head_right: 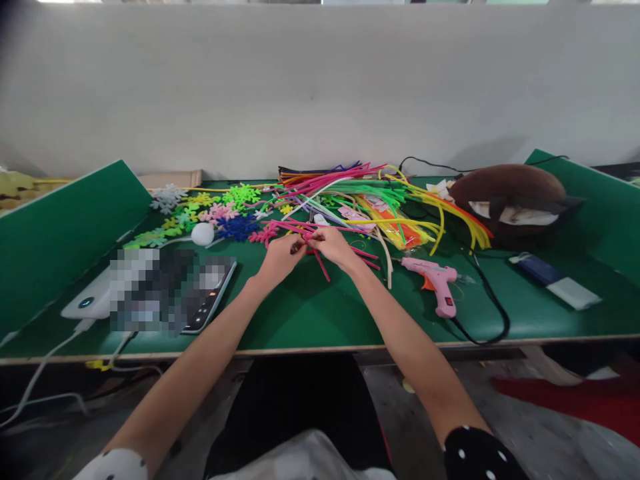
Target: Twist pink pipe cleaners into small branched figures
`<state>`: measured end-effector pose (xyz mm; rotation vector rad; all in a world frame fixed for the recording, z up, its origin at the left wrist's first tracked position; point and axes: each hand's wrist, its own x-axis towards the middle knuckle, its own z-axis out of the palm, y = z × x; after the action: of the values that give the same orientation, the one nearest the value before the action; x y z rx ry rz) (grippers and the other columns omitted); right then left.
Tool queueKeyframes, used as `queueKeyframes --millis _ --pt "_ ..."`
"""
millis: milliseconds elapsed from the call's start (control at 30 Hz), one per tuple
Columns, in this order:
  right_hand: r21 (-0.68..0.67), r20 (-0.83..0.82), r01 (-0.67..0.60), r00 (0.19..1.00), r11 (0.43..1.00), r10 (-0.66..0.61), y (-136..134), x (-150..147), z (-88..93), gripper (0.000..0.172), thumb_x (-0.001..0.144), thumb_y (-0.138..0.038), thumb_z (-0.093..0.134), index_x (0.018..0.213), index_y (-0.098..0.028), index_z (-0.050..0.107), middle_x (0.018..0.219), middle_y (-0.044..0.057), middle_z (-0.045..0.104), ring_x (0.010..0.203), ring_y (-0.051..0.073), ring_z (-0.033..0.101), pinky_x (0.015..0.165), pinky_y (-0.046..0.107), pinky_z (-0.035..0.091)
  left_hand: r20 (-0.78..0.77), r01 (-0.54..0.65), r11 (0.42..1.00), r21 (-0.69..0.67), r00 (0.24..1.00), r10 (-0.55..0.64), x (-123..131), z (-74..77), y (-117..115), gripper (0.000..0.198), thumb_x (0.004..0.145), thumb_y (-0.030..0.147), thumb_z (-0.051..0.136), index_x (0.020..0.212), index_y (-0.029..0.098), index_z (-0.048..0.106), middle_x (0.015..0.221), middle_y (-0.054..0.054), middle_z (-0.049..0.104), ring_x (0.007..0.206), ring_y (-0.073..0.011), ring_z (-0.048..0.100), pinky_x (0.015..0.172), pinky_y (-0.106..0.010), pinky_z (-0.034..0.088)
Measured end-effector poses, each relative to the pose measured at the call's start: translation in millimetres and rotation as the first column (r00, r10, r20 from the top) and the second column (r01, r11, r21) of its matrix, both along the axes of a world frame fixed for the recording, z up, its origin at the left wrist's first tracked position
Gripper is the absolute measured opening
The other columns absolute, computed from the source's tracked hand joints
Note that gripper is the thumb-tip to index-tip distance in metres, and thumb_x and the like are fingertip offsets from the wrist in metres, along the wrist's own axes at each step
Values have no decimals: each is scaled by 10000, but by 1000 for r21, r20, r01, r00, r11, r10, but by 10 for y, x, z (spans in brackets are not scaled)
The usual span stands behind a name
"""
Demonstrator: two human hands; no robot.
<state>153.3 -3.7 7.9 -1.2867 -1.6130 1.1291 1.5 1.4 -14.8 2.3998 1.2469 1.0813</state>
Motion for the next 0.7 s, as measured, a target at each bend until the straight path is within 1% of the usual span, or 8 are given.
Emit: queueKeyframes --millis 200,300,367,433,500,533,567,700 --pt "22 31 6 1000 1000 -6 -8 -3 16 121 684 -235 547 602 -151 520 580 -18 502 585 107 440 609 269 324 73 48 996 -76 996 -42 5 65 -42 134 741 122 487 618 159 525 575 19 489 529 -89 406 537 -225 301" --pt "58 51 -9 999 998 6 -34 -28 54 94 686 -224 534 633 -147 533 596 -9 521 589 110 453 608 271 335 218 47 957 -285 976 16 25 119 -57 160 705 133 514 547 151 489 501 38 426 484 -69 358 500 -215 267" --pt "97 50 -26 999 995 21 -44 -46 76 90 684 -226 539 644 -146 542 601 -9 527 580 105 450 601 269 339 380 121 852 -509 920 97 30 161 -51 174 700 146 510 532 152 464 467 50 385 431 -53 308 454 -209 227" --pt "139 31 -28 999 990 24 -44 -60 86 89 672 -229 552 638 -147 548 596 -13 525 570 101 445 591 265 340 517 267 671 -692 832 201 22 202 -37 165 716 156 479 554 158 451 455 66 335 386 -40 243 414 -207 180" --pt "163 1 -15 1000 986 15 -37 -65 81 98 659 -241 573 629 -149 556 588 -17 523 562 99 446 584 262 342 559 377 517 -768 789 255 5 231 -24 157 733 167 455 576 160 450 459 77 291 372 -37 210 398 -207 155" --pt "162 -22 -5 1000 987 9 -32 -63 74 109 654 -253 585 626 -150 562 582 -18 525 560 99 450 584 262 345 562 397 494 -774 790 245 -2 237 -22 153 738 173 455 585 160 454 466 76 293 374 -37 220 396 -205 160" --pt "149 -55 5 999 989 3 -27 -57 63 119 648 -264 596 623 -150 569 578 -18 529 560 100 457 586 262 350 557 385 526 -758 802 215 -7 235 -25 151 741 181 461 592 159 457 475 69 312 382 -40 244 400 -204 179" --pt "-42 -249 31 968 999 -41 -2 -1 19 94 597 -223 641 587 -146 589 561 -16 550 555 96 486 598 257 382 308 109 921 -374 951 12 -2 170 -65 66 727 188 537 670 157 523 576 24 483 504 -74 413 492 -206 308"
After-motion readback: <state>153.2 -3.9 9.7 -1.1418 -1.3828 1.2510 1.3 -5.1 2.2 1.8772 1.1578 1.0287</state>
